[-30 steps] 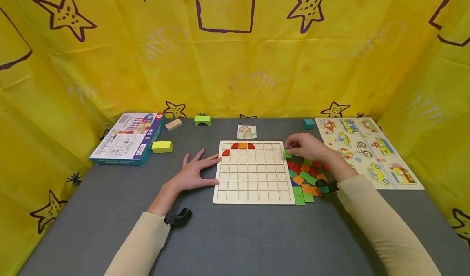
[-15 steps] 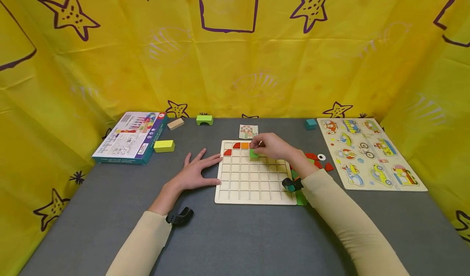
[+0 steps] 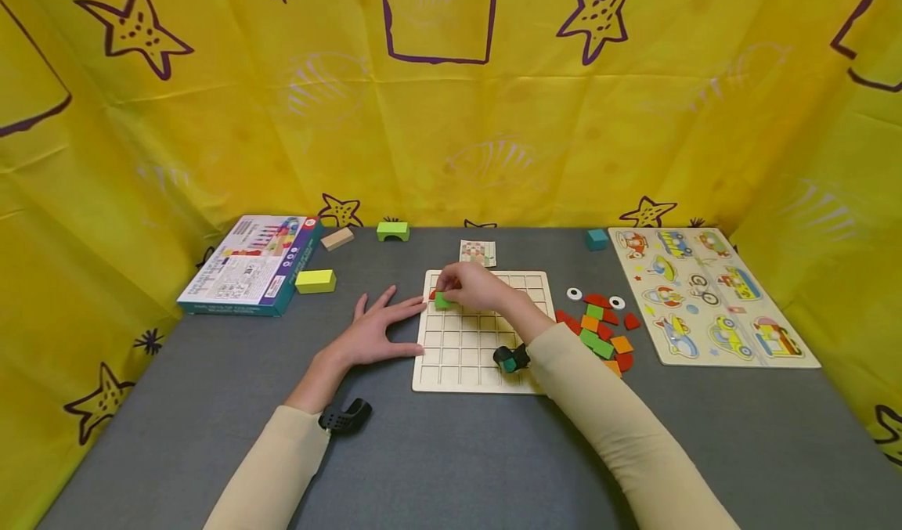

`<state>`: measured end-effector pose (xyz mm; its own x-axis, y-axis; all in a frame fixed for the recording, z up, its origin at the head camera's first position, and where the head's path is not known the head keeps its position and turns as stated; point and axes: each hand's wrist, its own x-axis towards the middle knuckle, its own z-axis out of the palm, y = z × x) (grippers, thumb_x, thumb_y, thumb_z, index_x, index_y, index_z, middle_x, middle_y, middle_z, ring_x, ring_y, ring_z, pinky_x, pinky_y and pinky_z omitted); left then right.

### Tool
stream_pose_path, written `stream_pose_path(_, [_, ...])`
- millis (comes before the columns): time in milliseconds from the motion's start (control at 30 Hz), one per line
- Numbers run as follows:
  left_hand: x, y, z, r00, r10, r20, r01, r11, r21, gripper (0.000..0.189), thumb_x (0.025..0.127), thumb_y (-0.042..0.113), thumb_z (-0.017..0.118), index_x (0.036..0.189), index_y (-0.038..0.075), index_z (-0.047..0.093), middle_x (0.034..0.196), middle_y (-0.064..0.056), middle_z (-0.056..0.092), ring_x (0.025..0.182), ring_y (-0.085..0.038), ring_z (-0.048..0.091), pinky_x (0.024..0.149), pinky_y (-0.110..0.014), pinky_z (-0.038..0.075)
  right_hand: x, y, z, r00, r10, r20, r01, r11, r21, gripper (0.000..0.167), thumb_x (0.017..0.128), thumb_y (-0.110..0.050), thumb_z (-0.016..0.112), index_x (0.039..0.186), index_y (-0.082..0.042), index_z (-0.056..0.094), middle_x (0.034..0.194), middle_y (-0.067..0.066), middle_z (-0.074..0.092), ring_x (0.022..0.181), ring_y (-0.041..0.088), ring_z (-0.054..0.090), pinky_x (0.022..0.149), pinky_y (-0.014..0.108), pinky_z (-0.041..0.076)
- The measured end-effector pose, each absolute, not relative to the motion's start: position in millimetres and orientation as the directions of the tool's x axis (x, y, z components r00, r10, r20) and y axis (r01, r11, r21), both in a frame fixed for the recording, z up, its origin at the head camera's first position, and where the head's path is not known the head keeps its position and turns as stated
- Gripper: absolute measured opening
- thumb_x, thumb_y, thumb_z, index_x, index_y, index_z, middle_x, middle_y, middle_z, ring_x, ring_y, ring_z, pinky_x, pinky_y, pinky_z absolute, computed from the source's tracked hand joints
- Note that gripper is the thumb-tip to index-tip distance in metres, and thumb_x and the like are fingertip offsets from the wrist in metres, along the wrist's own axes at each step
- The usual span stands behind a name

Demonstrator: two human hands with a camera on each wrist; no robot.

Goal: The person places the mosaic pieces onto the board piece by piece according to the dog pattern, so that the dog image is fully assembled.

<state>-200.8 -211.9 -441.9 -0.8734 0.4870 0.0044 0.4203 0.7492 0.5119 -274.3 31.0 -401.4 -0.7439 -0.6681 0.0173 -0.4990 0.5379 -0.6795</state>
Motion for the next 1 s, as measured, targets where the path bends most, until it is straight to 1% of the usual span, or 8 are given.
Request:
stream_pose_path(233, [-201.1, -212.1, -442.8, -0.869, 0.494, 0.012, 0.430, 0.744, 0.511, 0.081, 0.085, 0.058, 0.075, 0.154, 0.024, 0.047, 0.160, 0.006, 0.037, 0.152, -0.038, 0.007, 0.110, -0.069, -0.012, -272.5, 17.0, -404.9, -0.744, -0.667, 0.015, -0.530, 0.577, -0.621, 0.005, 0.095, -0.004, 0.068, 0.098, -0.005, 0.071, 0.085, 0.001, 0.066, 0.078, 0.015, 0.058, 0.074, 0.028, 0.048])
stream_pose_path(367, [-201.9, -212.4, -443.1, -0.870, 0.493, 0.008, 0.427, 0.745, 0.513, 0.082, 0.085, 0.058, 0.075, 0.154, 0.023, 0.047, 0.160, 0.005, 0.037, 0.152, -0.038, 0.007, 0.110, -0.069, -0.012, -272.1, 14.6, -406.8, -0.749, -0.662, 0.005, -0.534, 0.600, -0.596, 0.004, 0.095, -0.005, 0.069, 0.098, -0.005, 0.072, 0.084, 0.000, 0.066, 0.078, 0.015, 0.058, 0.076, 0.028, 0.048])
stream_pose_path(567, [-202.2, -213.1, -443.4, -0.873, 0.488, 0.005, 0.420, 0.747, 0.515, 0.082, 0.085, 0.057, 0.075, 0.153, 0.023, 0.048, 0.160, 0.005, 0.038, 0.152, -0.038, 0.007, 0.110, -0.069, -0.012, -271.3, 14.4, -409.5, -0.730, -0.684, 0.017, -0.570, 0.595, -0.567, 0.004, 0.095, -0.006, 0.071, 0.098, -0.006, 0.074, 0.085, 0.000, 0.067, 0.080, 0.015, 0.058, 0.079, 0.028, 0.048])
stream_pose_path(767, [-202.4, -212.2, -444.3, -0.874, 0.486, -0.007, 0.414, 0.752, 0.514, 0.082, 0.085, 0.059, 0.075, 0.153, 0.023, 0.048, 0.160, 0.005, 0.037, 0.152, -0.039, 0.006, 0.109, -0.070, -0.012, -269.9, 22.5, -403.9, -0.746, -0.666, 0.005, -0.522, 0.580, -0.626, 0.006, 0.095, -0.007, 0.071, 0.101, -0.005, 0.073, 0.089, 0.001, 0.068, 0.081, 0.016, 0.060, 0.078, 0.029, 0.050])
stream_pose_path(900, [-203.4, -212.0, -445.1, -0.875, 0.484, -0.010, 0.411, 0.753, 0.514, 0.082, 0.085, 0.060, 0.074, 0.153, 0.024, 0.048, 0.160, 0.004, 0.038, 0.152, -0.039, 0.006, 0.109, -0.070, -0.012, -271.4, 38.7, -398.1, -0.770, -0.638, 0.018, -0.489, 0.571, -0.660, 0.010, 0.096, -0.007, 0.070, 0.104, -0.002, 0.072, 0.092, 0.003, 0.068, 0.085, 0.018, 0.061, 0.081, 0.033, 0.051])
stream_pose_path(1000, [-203.1, -212.8, -444.6, -0.874, 0.486, -0.007, 0.415, 0.753, 0.510, 0.082, 0.085, 0.060, 0.074, 0.153, 0.023, 0.048, 0.160, 0.005, 0.037, 0.152, -0.039, 0.006, 0.110, -0.069, -0.012, -272.0, 55.5, -395.8, -0.789, -0.613, 0.030, -0.473, 0.576, -0.667, 0.011, 0.096, -0.009, 0.070, 0.106, -0.003, 0.072, 0.095, 0.004, 0.068, 0.087, 0.020, 0.061, 0.082, 0.035, 0.050])
